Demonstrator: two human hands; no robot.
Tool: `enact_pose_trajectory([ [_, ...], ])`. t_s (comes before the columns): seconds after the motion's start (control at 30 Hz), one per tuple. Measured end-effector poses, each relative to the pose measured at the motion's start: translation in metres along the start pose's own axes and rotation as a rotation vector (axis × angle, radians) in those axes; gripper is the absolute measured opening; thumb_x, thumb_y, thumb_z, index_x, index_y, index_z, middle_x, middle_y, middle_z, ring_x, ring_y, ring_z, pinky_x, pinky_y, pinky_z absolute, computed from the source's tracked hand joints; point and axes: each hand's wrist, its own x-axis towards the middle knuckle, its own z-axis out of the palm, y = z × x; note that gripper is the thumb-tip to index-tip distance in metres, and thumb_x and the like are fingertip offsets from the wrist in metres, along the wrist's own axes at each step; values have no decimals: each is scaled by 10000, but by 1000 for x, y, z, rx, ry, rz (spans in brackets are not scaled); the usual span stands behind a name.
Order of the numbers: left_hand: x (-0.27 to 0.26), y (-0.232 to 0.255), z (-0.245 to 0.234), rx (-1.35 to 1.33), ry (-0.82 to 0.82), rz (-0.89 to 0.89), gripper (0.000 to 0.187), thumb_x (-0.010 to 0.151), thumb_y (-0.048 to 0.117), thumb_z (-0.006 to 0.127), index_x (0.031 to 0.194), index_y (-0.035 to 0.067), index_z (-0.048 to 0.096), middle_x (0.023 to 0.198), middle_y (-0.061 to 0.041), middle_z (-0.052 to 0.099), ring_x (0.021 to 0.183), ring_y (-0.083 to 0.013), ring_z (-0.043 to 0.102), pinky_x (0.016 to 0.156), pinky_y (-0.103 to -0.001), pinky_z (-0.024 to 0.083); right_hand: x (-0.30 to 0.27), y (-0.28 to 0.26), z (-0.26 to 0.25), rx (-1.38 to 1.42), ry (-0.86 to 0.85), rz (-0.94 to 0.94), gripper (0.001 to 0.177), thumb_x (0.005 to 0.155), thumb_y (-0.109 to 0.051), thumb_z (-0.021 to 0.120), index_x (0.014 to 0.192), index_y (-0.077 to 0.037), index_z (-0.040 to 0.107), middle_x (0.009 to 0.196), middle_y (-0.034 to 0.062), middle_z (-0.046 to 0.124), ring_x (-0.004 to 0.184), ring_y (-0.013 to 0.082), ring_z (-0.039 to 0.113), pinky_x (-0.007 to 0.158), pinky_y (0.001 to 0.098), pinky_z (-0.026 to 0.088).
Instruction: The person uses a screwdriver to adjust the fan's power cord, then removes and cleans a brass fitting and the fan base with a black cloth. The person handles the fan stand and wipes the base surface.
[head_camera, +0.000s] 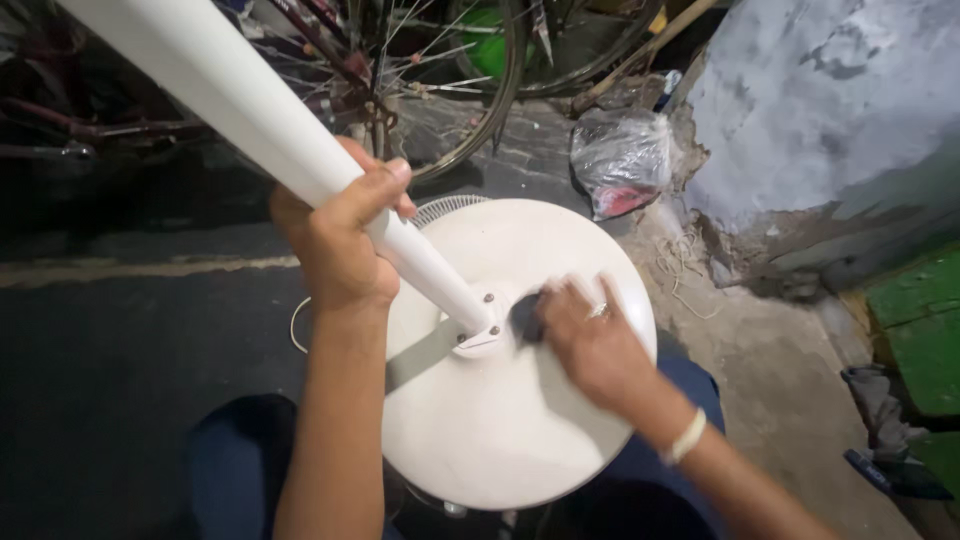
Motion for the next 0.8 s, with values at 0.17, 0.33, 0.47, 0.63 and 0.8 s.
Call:
enact_pose_trajectory([
  [0.17,-2,2,3,-2,-62,22,119,715,-81,706,769,-1,636,671,-105,612,566,-212,604,618,-340,521,16,-4,1,-8,53,13,472,935,-191,549,1329,68,561,1457,267,506,1379,390,470,1174,562,258],
  [0.33,-2,0,3,1,-86,1,121,696,-73,717,745,2,636,666,-100,617,557,-206,607,598,-332,521,-13,-53,-6,83,16,-212,492,914,-150,533,1359,60,551,1474,250,524,1419,363,483,1207,526,258],
  [0.47,-8,-4,9,7,-135,-29,118,689,-72,716,745,-9,633,662,-100,613,552,-206,608,595,-331,527,10,-10,9,37,-23,-120,523,852,-120,525,1351,35,555,1453,215,548,1369,330,495,1198,549,242],
  [0.63,-8,-3,12,-15,-125,-39,110,679,-60,699,759,-14,640,671,-98,619,558,-209,617,584,-331,529,26,21,22,4,44,27,445,906,-104,501,1325,28,569,1485,201,527,1398,335,502,1218,528,259],
  [0.8,0,-1,-3,6,-112,-8,96,700,-46,692,771,-17,635,685,-108,627,568,-217,613,594,-331,527,-49,-55,-2,77,-85,-207,596,868,-111,520,1432,76,470,1522,264,455,1400,362,453,1200,555,252],
])
